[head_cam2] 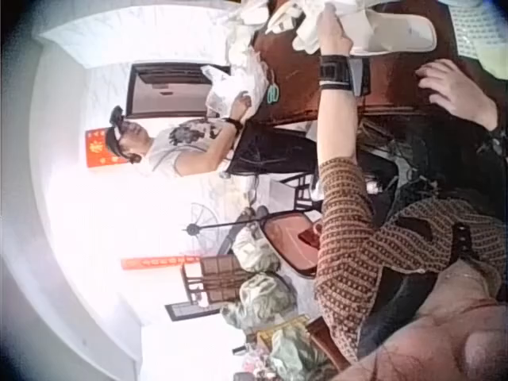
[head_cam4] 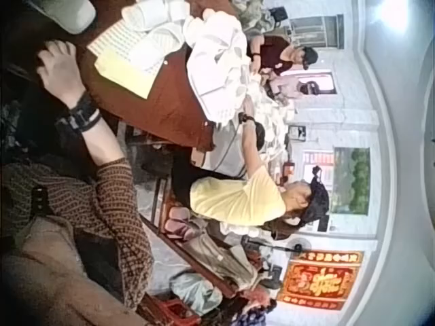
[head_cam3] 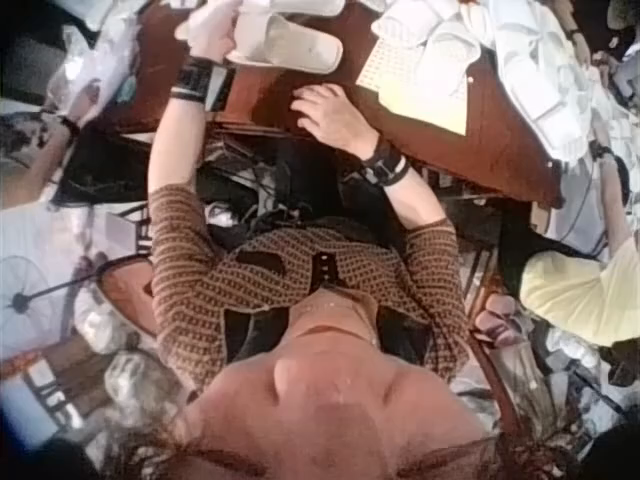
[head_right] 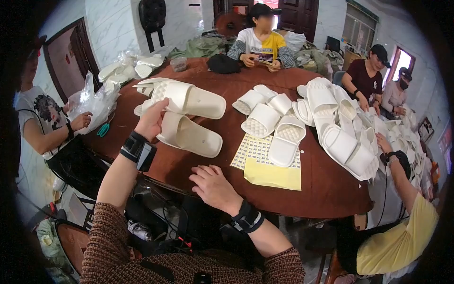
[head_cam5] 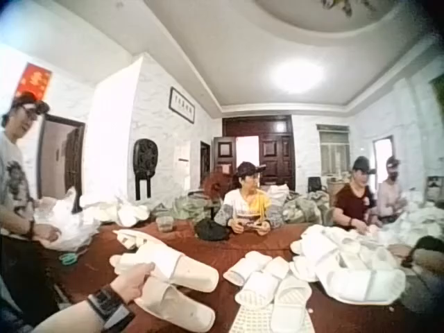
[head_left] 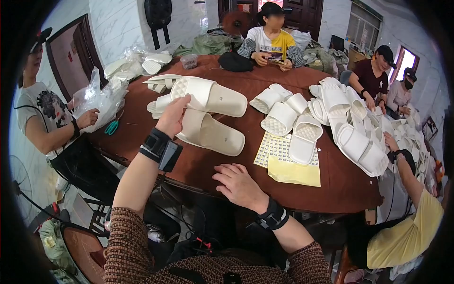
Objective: The recorder is inspecting and applying labels to white plastic slide sandals as part of a manufacturing quality control or finishing process.
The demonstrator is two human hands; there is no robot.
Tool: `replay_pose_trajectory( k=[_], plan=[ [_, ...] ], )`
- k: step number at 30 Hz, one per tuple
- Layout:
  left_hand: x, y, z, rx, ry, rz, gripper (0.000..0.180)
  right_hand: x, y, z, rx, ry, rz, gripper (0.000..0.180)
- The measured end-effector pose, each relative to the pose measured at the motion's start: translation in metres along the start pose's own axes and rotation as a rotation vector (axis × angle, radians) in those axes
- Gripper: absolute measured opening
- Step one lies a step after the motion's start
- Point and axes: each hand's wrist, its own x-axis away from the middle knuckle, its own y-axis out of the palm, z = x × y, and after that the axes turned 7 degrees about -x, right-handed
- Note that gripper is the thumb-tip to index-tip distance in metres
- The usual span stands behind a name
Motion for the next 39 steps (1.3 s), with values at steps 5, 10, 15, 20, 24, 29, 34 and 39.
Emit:
replay_pose_trajectory(
  k=[5, 10, 15, 20, 24, 29, 34, 39],
  plan=[
    [0.017, 0.012, 0.018, -0.261, 0.015, -0.114, 0.028, 0.006, -0.003, 0.000, -0.010, 0.005, 0.007, 0.027],
    [0.027, 0.026, 0.033, -0.358, 0.038, -0.110, 0.028, 0.006, -0.009, -0.011, -0.114, -0.064, 0.065, 0.023],
    [0.034, 0.036, 0.044, -0.523, 0.044, -0.149, 0.028, 0.013, -0.054, -0.036, -0.338, -0.105, 0.044, 0.020],
    [0.038, 0.056, 0.045, -0.809, 0.035, -0.183, 0.032, 0.014, -0.119, -0.026, -0.265, 0.045, 0.296, 0.020],
    [0.033, 0.068, 0.037, -0.771, 0.019, -0.300, 0.033, 0.009, -0.144, 0.005, -0.131, 0.184, 0.460, 0.021],
    [0.028, 0.078, 0.026, -0.869, 0.038, -0.355, 0.038, 0.017, -0.128, 0.030, -0.387, 0.359, 0.295, 0.024],
    [0.024, 0.082, 0.016, -0.948, -0.092, -0.316, 0.042, 0.019, -0.103, 0.045, -0.547, 0.473, 0.279, 0.027],
    [0.020, 0.085, 0.010, -0.846, -0.062, -0.363, 0.046, 0.014, -0.105, 0.058, -0.231, 0.353, 0.398, 0.023]
  ],
)
